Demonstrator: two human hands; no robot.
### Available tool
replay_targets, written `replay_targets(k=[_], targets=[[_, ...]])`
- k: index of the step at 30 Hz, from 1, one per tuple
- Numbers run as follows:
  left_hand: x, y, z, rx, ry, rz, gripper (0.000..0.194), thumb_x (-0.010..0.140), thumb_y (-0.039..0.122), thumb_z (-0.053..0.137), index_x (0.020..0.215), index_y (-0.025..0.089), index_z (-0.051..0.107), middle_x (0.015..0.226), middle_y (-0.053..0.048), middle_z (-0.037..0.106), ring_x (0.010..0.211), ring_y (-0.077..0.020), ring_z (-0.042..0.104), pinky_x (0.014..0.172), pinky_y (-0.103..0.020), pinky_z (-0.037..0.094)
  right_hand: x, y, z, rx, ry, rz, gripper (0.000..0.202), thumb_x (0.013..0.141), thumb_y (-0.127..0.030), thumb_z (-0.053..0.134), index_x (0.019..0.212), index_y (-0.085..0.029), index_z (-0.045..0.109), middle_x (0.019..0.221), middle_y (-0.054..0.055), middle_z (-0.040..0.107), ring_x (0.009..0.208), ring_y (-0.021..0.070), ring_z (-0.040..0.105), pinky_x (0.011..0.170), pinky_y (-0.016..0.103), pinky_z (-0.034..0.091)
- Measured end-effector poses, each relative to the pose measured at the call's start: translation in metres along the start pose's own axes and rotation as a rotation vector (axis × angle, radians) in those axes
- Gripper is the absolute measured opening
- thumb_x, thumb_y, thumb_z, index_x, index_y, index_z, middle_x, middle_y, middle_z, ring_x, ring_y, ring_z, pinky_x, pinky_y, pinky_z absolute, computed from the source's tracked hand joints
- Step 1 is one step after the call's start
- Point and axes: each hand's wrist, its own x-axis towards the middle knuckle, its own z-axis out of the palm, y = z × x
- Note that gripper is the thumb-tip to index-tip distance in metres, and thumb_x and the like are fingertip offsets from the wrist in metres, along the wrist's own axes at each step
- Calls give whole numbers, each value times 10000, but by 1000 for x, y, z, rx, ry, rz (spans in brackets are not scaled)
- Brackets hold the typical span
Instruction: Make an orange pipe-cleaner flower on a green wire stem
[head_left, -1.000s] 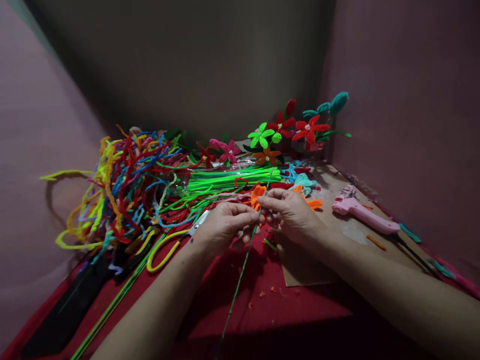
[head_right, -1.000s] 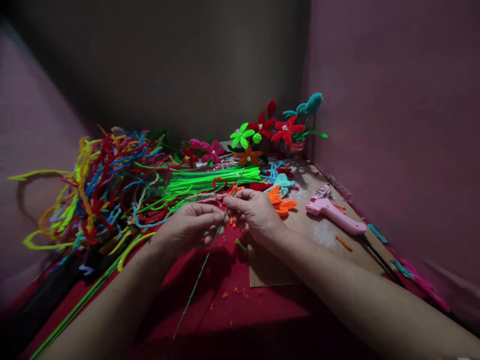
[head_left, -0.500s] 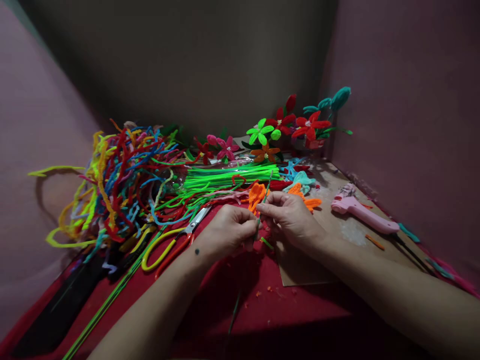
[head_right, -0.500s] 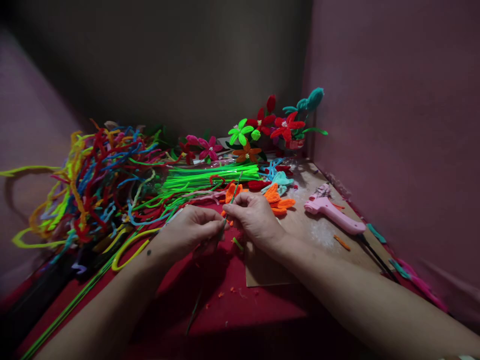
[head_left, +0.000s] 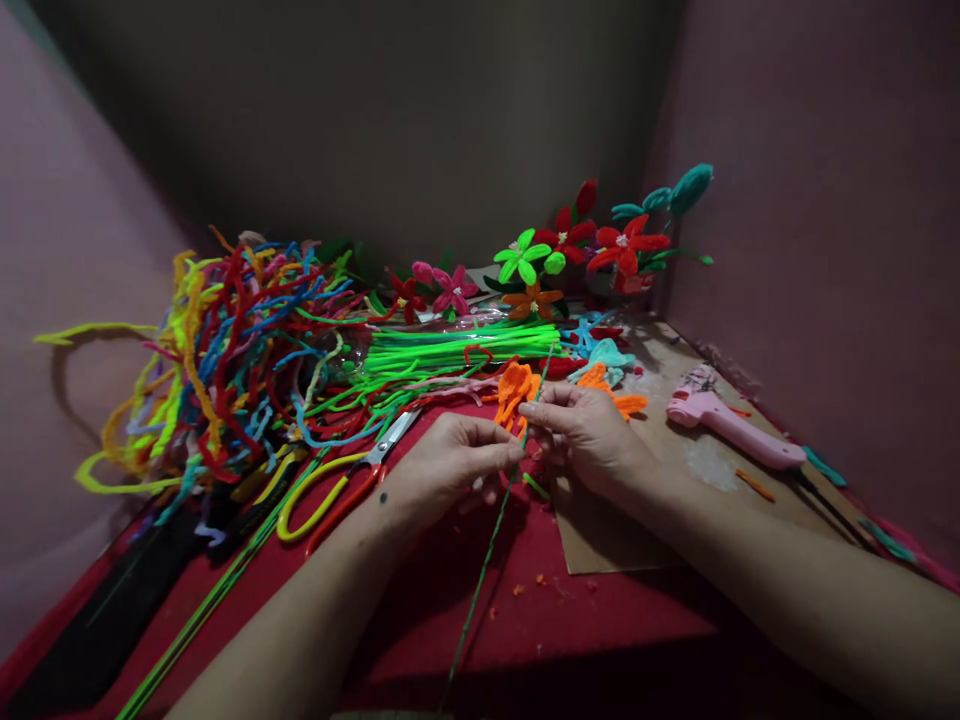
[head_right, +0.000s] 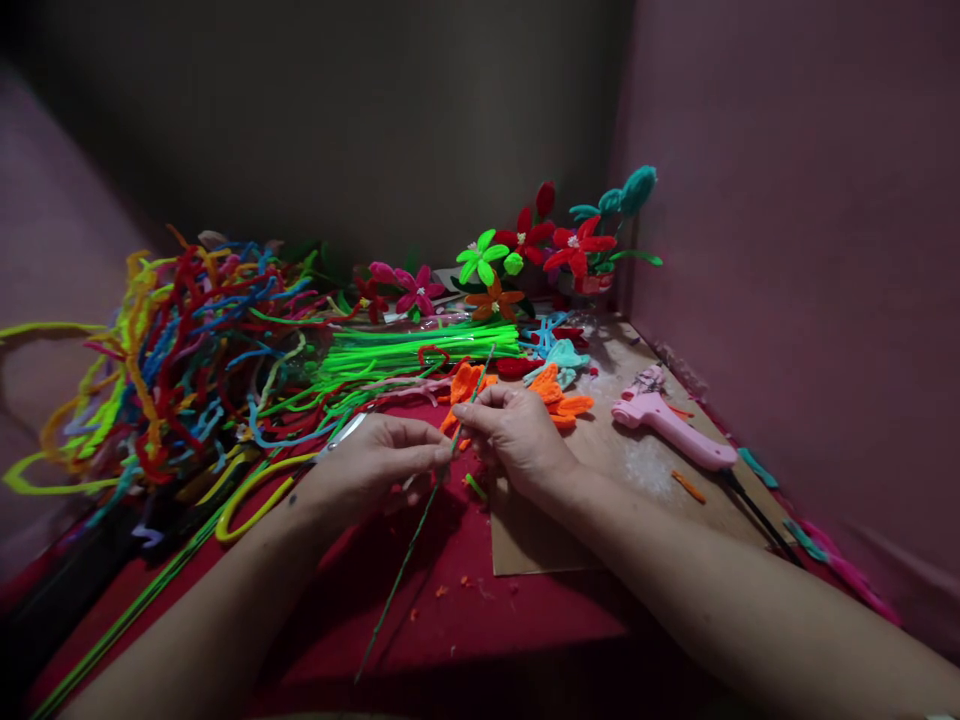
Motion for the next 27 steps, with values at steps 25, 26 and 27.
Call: replay_targets(k=[25,26,27], targets=[[-79,-11,-71,1104,526,-6,272,819,377,409,827,200,615,810,-51,622,736,-184,563,656,-262,396,3,-18,-10,142,-60,47,219,690,-274,690,694,-189,489,553,-27,554,416,79,494,349,188,322],[-86,-22,-78,1174,529,-73,272,815,379,407,833,200,609,821,-61,621,753,-201,568,663,-277,402,4,-20,-11,158,-34,34,209,689,-259,689,693,-189,492,548,-26,552,415,77,487,353,190,321],[-92,-33,-84,1209,505,-104,250,795,370,434,864,202,607,854,-68,621,793,-214,573,691,-286,410,5,-20,-11,168,-15,30,204,687,-249,688,689,-188,493,544,-22,551,415,76,481,353,191,316]])
